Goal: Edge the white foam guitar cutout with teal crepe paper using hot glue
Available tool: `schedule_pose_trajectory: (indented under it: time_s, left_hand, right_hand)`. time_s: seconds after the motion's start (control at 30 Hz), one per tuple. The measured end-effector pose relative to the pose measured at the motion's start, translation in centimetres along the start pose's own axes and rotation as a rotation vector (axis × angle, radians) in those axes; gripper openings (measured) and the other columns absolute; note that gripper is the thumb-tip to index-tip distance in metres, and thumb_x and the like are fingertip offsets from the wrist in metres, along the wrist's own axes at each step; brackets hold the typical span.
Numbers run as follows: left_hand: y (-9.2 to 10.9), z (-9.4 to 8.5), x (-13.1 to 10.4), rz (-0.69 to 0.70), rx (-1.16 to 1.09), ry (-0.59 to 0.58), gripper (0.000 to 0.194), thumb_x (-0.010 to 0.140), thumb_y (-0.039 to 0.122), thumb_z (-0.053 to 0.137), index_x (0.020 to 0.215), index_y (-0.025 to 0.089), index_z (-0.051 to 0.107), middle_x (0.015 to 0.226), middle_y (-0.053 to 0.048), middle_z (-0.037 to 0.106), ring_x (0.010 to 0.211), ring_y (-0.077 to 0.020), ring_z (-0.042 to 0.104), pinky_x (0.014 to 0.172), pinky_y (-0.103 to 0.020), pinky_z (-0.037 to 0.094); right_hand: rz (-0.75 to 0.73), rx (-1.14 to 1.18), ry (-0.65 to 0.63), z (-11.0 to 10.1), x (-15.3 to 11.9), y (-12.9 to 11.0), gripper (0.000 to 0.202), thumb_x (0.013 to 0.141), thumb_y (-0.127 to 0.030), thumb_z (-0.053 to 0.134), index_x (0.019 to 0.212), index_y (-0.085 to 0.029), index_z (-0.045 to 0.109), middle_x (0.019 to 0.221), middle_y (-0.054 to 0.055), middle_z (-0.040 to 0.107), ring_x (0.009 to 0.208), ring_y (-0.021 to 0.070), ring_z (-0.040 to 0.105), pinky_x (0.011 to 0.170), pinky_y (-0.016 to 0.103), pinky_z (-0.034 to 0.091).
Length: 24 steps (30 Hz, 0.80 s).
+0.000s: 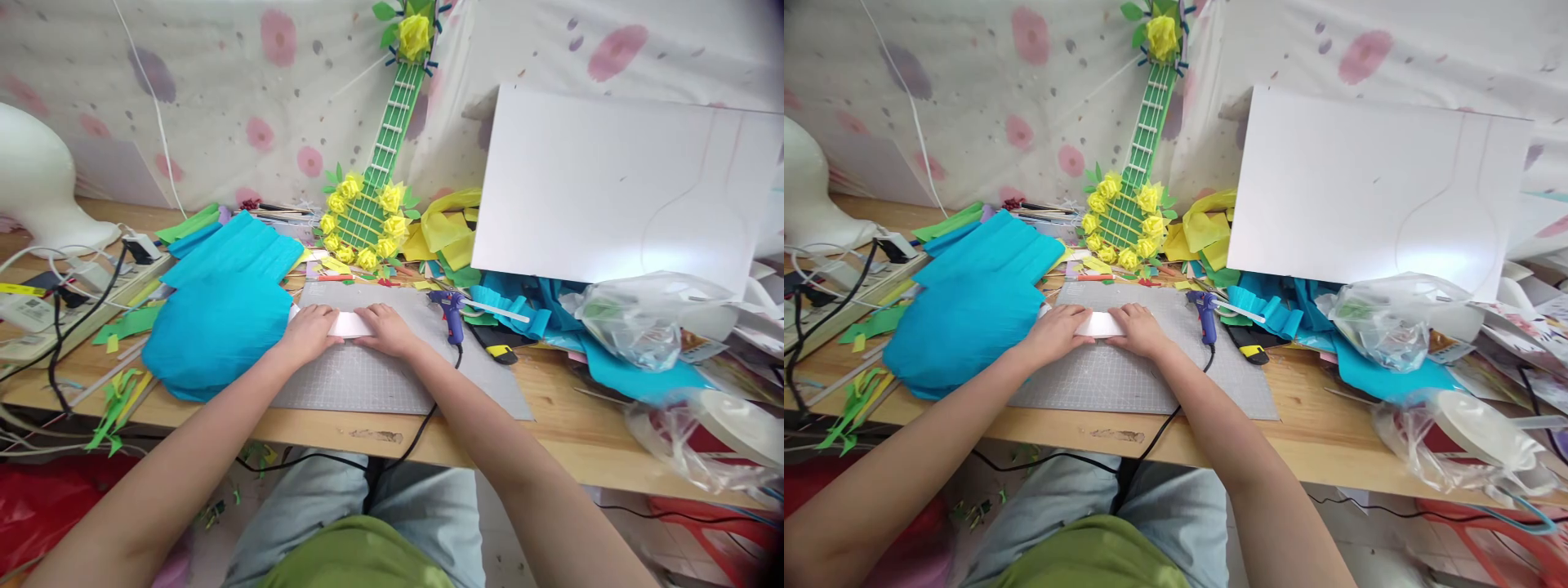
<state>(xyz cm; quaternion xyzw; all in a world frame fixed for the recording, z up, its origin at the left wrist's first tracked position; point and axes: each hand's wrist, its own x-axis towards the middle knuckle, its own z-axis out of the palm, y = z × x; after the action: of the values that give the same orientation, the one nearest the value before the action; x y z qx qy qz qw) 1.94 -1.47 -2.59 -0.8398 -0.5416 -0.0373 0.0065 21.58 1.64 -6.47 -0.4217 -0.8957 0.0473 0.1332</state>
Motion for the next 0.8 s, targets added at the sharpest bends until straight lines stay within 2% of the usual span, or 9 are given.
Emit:
schedule_pose_trajectory:
  time_s: [0.13,0.23,0.33,0.43,0.5,0.57,0.63,0.73,0.8]
  left_hand:
    - [-0.1,-0.3,1.1,-0.084,-0.100,-0.048,0.046,0.080,0.055,0.044,0.101,0.020,0.064,0.107,-0.010,0.064,0.100,-0.0274,0.057,0.085,-0.035,0.042]
    - [-1.2,-1.1,3.6,-0.264,-0.119,0.045,0.046,0.084,0.051,0.036,0.098,0.019,0.067,0.105,-0.011,0.065,0.104,-0.0278,0.056,0.088,-0.037,0.042]
    - [-3.7,-1.7,6.4,-0.453,-0.045,0.080,0.042,0.078,0.038,0.048,0.108,0.012,0.062,0.124,-0.019,0.053,0.120,-0.0340,0.043,0.097,-0.045,0.035]
    - [-6.6,-1.2,8.2,-0.749,-0.120,-0.011,0.055,0.066,0.034,0.063,0.114,0.006,0.057,0.139,-0.025,0.033,0.132,-0.0424,0.019,0.103,-0.057,0.019]
    - [-8.0,-0.4,8.5,-0.913,-0.184,-0.082,0.067,0.060,0.033,0.070,0.117,0.003,0.051,0.141,-0.028,0.028,0.132,-0.0458,0.013,0.100,-0.064,0.014]
    - [-8.9,0.1,8.2,-0.907,-0.210,-0.101,0.065,0.061,0.029,0.070,0.116,0.000,0.049,0.138,-0.027,0.033,0.130,-0.0465,0.020,0.100,-0.066,0.009]
    - [-9.1,-0.1,7.8,-0.857,-0.216,-0.032,0.055,0.065,0.020,0.068,0.112,-0.001,0.049,0.134,-0.024,0.039,0.127,-0.0430,0.027,0.102,-0.063,0.008]
    - [-9.2,-2.0,7.2,-0.714,-0.180,0.244,0.043,0.076,0.018,0.057,0.114,0.000,0.046,0.131,-0.019,0.042,0.124,-0.0370,0.033,0.105,-0.056,0.016]
    - [-9.6,-3.9,7.0,-0.599,-0.192,0.429,0.046,0.083,0.020,0.050,0.124,0.005,0.038,0.135,-0.015,0.038,0.123,-0.0346,0.034,0.103,-0.056,0.021]
  right_hand:
    - [-0.047,0.042,0.013,0.0,0.0,0.1,0.063,0.076,-0.061,0.052,0.123,-0.019,0.050,0.110,0.012,0.054,0.102,0.0243,0.047,0.088,0.039,0.036]
    - [-0.037,0.075,0.021,0.1,-0.2,0.1,0.064,0.075,-0.066,0.048,0.121,-0.021,0.053,0.110,0.012,0.053,0.101,0.0238,0.046,0.088,0.038,0.036]
    - [-0.024,0.086,0.045,0.3,-0.4,-0.1,0.065,0.075,-0.067,0.045,0.120,-0.021,0.054,0.108,0.011,0.053,0.099,0.0233,0.046,0.088,0.037,0.036]
    - [-0.026,0.078,0.061,0.5,-0.7,-0.1,0.070,0.073,-0.070,0.046,0.122,-0.020,0.053,0.109,0.011,0.054,0.101,0.0240,0.046,0.089,0.037,0.036]
    - [-0.021,0.066,0.076,0.6,-0.8,-0.1,0.072,0.073,-0.070,0.045,0.122,-0.018,0.053,0.109,0.012,0.054,0.101,0.0250,0.045,0.090,0.038,0.035]
    - [-0.017,0.064,0.093,0.6,-0.9,-0.1,0.072,0.074,-0.070,0.044,0.122,-0.017,0.053,0.109,0.013,0.054,0.101,0.0255,0.045,0.090,0.038,0.035]
    - [-0.009,0.072,0.116,0.5,-1.0,-0.1,0.071,0.074,-0.069,0.044,0.121,-0.017,0.053,0.109,0.013,0.054,0.100,0.0255,0.044,0.089,0.039,0.035]
    - [0.017,0.086,0.166,0.2,-1.0,-0.1,0.070,0.075,-0.068,0.045,0.121,-0.018,0.053,0.110,0.013,0.052,0.101,0.0256,0.044,0.090,0.039,0.036]
    - [0.012,0.088,0.181,0.0,-1.0,-0.2,0.069,0.075,-0.068,0.044,0.121,-0.017,0.054,0.111,0.013,0.052,0.102,0.0257,0.044,0.090,0.039,0.036]
